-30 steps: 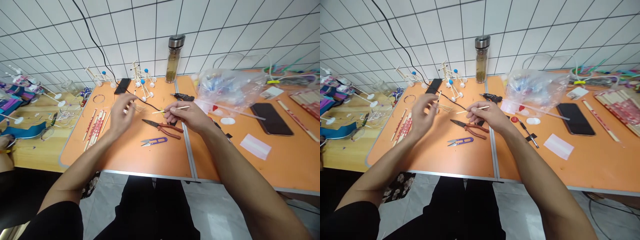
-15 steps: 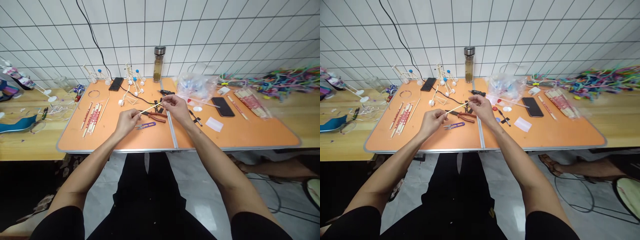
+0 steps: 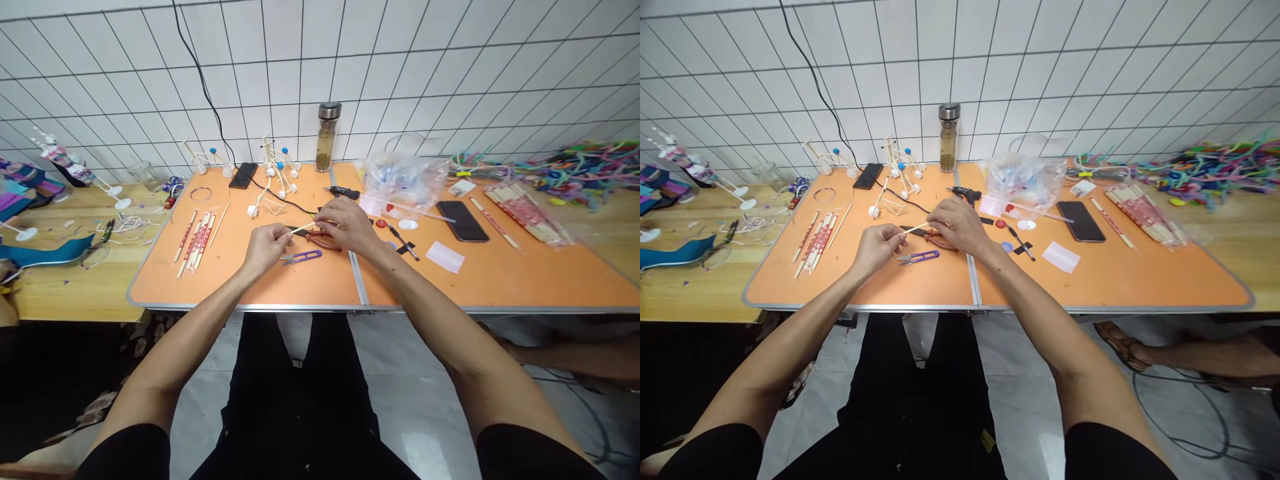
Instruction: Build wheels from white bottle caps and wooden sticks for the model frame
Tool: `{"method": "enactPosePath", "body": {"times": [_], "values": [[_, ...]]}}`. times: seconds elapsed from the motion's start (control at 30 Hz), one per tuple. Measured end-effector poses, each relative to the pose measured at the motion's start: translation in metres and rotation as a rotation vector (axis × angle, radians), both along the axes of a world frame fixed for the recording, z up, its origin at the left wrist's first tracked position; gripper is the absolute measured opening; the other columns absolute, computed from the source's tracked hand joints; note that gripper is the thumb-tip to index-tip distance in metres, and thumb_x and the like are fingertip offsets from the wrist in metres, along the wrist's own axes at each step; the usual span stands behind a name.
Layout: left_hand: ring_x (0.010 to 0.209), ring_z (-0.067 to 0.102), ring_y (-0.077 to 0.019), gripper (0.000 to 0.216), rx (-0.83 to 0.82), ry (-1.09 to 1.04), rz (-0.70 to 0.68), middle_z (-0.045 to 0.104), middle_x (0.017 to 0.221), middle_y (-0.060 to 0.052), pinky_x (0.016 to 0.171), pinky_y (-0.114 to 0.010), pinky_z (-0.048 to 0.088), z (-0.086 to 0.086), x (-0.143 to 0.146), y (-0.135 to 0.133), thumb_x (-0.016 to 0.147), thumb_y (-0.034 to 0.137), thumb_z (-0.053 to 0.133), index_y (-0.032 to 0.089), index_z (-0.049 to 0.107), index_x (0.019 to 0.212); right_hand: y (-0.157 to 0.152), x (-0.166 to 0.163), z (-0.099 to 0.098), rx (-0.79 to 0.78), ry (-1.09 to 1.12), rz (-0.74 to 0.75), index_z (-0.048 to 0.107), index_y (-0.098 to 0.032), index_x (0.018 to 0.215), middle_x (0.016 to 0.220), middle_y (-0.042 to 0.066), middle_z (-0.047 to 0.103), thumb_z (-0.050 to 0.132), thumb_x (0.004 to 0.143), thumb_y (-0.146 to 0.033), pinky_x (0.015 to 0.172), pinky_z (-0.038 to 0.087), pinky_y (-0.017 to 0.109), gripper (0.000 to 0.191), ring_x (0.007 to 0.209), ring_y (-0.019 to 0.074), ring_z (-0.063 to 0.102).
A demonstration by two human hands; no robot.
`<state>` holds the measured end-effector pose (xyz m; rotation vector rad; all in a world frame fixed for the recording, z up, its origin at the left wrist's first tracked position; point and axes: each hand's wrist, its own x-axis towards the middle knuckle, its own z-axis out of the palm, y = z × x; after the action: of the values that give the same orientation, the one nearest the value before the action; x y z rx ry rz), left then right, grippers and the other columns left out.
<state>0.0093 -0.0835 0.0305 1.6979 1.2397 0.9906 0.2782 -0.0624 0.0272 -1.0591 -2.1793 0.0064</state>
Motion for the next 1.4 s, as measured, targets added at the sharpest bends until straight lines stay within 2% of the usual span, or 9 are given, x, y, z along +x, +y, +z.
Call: {"method": "enactPosePath", "body": {"times": [0.17, 0.27, 0.43, 0.53, 0.6, 0.73, 0.93, 1.13, 1.4], "values": [[0.059, 0.067, -0.0173, 0.023, -0.04, -0.085, -0.001, 0.083, 0.078, -0.006, 0.057, -0.031, 0.052, -0.013, 0.011, 0.031, 0.088, 0.046, 0.077, 0.024, 0.077, 0.08, 0.041, 0.012, -0.001, -0.047, -0.074, 0.06, 0.083, -0.027, 0.104, 0.107, 0.012, 0.081, 0.058, 0.114, -0.037, 0.101, 0.05, 0.049, 0.029, 0.106, 0.0326, 0.068], [0.057, 0.065, -0.0168, 0.024, -0.066, -0.154, 0.017, 0.081, 0.075, -0.004, 0.055, -0.031, 0.052, -0.013, 0.007, 0.036, 0.088, 0.048, 0.079, 0.024, 0.077, 0.091, 0.069, 0.024, 0.003, -0.046, -0.109, 0.003, 0.083, -0.026, 0.105, 0.111, 0.013, 0.08, 0.06, 0.114, -0.037, 0.102, 0.049, 0.05, 0.027, 0.108, 0.0337, 0.067], [0.061, 0.068, -0.0156, 0.023, 0.066, -0.153, 0.146, 0.082, 0.079, -0.003, 0.06, -0.03, 0.054, 0.01, -0.033, 0.05, 0.092, 0.047, 0.083, 0.025, 0.081, 0.098, 0.123, 0.03, 0.007, -0.059, -0.099, -0.162, 0.084, -0.026, 0.11, 0.118, 0.012, 0.082, 0.062, 0.112, -0.032, 0.091, 0.047, 0.045, 0.024, 0.111, 0.0336, 0.068], [0.062, 0.068, -0.0146, 0.022, 0.192, -0.13, 0.322, 0.081, 0.078, -0.002, 0.059, -0.028, 0.052, 0.024, -0.065, 0.086, 0.094, 0.046, 0.084, 0.025, 0.08, 0.098, 0.154, 0.021, 0.006, -0.12, -0.114, -0.189, 0.086, -0.027, 0.115, 0.124, 0.009, 0.083, 0.061, 0.111, -0.029, 0.081, 0.044, 0.041, 0.025, 0.113, 0.0322, 0.07], [0.063, 0.067, -0.0142, 0.023, 0.221, -0.078, 0.345, 0.08, 0.078, -0.002, 0.059, -0.027, 0.051, 0.027, -0.083, 0.118, 0.093, 0.046, 0.084, 0.023, 0.079, 0.096, 0.172, 0.013, 0.005, -0.137, -0.14, -0.201, 0.087, -0.028, 0.118, 0.126, 0.009, 0.084, 0.061, 0.112, -0.028, 0.081, 0.043, 0.04, 0.027, 0.114, 0.0327, 0.07], [0.075, 0.071, -0.0184, 0.022, 0.284, 0.099, 0.23, 0.079, 0.081, -0.004, 0.066, -0.029, 0.052, 0.021, -0.095, 0.179, 0.089, 0.043, 0.087, 0.021, 0.082, 0.09, 0.2, 0.002, 0.0, -0.133, -0.197, -0.192, 0.087, -0.029, 0.121, 0.126, 0.008, 0.084, 0.06, 0.114, -0.03, 0.082, 0.043, 0.041, 0.028, 0.112, 0.0334, 0.07], [0.082, 0.069, -0.0214, 0.02, 0.296, 0.261, 0.004, 0.083, 0.09, -0.006, 0.077, -0.033, 0.052, 0.005, -0.074, 0.236, 0.083, 0.036, 0.09, 0.02, 0.087, 0.094, 0.222, 0.0, -0.008, -0.14, -0.232, -0.089, 0.086, -0.025, 0.116, 0.122, 0.008, 0.085, 0.062, 0.111, -0.023, 0.078, 0.039, 0.038, 0.025, 0.106, 0.029, 0.071], [0.084, 0.067, -0.0231, 0.015, 0.343, 0.435, -0.191, 0.081, 0.09, -0.006, 0.08, -0.036, 0.048, 0.004, -0.051, 0.262, 0.079, 0.03, 0.091, 0.022, 0.09, 0.092, 0.231, -0.003, -0.014, -0.211, -0.21, -0.06, 0.086, -0.025, 0.113, 0.12, 0.007, 0.085, 0.065, 0.108, -0.02, 0.084, 0.041, 0.04, 0.022, 0.109, 0.0286, 0.071], [0.085, 0.067, -0.025, 0.009, 0.435, 0.664, -0.343, 0.082, 0.088, -0.005, 0.081, -0.036, 0.046, 0.004, -0.042, 0.277, 0.081, 0.025, 0.09, 0.025, 0.091, 0.091, 0.234, -0.002, -0.017, -0.232, -0.206, -0.036, 0.083, -0.027, 0.114, 0.125, 0.007, 0.085, 0.061, 0.108, -0.024, 0.084, 0.041, 0.042, 0.023, 0.112, 0.0311, 0.071]]}}
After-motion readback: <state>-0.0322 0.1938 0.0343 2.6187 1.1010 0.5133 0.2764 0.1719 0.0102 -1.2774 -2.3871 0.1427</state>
